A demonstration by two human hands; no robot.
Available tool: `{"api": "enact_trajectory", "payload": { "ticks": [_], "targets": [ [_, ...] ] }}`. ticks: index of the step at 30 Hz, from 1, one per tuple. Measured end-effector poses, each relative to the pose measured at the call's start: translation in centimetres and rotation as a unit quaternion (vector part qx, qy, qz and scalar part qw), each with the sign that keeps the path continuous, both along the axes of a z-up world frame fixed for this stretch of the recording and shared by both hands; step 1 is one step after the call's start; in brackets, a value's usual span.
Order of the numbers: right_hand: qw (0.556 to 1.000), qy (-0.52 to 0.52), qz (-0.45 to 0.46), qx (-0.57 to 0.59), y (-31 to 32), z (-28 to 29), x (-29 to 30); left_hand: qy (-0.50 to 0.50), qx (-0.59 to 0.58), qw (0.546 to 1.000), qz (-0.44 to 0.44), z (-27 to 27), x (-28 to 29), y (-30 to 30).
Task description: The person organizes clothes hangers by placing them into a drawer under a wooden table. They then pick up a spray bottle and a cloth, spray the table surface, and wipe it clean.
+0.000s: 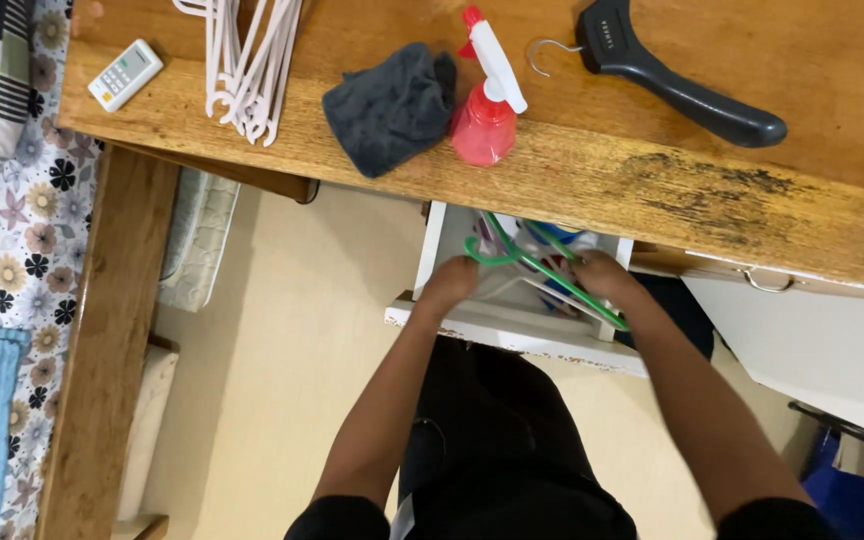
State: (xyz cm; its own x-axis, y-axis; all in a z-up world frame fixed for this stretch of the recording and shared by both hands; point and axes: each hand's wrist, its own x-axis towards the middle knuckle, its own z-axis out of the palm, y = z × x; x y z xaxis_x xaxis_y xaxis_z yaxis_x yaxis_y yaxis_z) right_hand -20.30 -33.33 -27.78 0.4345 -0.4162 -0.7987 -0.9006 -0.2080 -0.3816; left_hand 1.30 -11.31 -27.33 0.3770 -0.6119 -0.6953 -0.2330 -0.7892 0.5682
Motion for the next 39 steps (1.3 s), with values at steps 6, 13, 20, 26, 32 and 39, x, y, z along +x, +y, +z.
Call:
{"api": "enact_trajectory", "payload": {
  "ticks": [6,13,20,26,32,39],
  "targets": [
    [0.992,0.05,-0.02,-0.115,2.5,0.6,4.4,-0.063,0.005,0.994,0.09,-6.6,1.2,1.1],
    [0.991,0.016,0.061,-0.117,3.4,-9.3,1.5,-0.074,-0.053,0.993,-0.076,-1.2,-1.5,0.0],
    [0.97,0.021,0.105,-0.218,2.3,-4.5,0.9,-0.083,0.217,0.919,-0.318,-6.6,-3.1,-2.3],
    [0.96,0.084,0.196,-0.182,2.8,-9.6,-2.4,-0.172,0.172,0.927,-0.286,-10.8,-2.2,-3.4],
    [0.978,0.071,0.159,-0.117,2.3,-13.3,-3.4,-0.142,0.152,0.949,-0.235,-20.7,-3.0,-1.3],
    [0.964,0.152,0.151,-0.158,4.2,0.3,1.1,-0.162,0.186,0.914,-0.321,-6.5,-3.6,-4.0]
  ]
}}
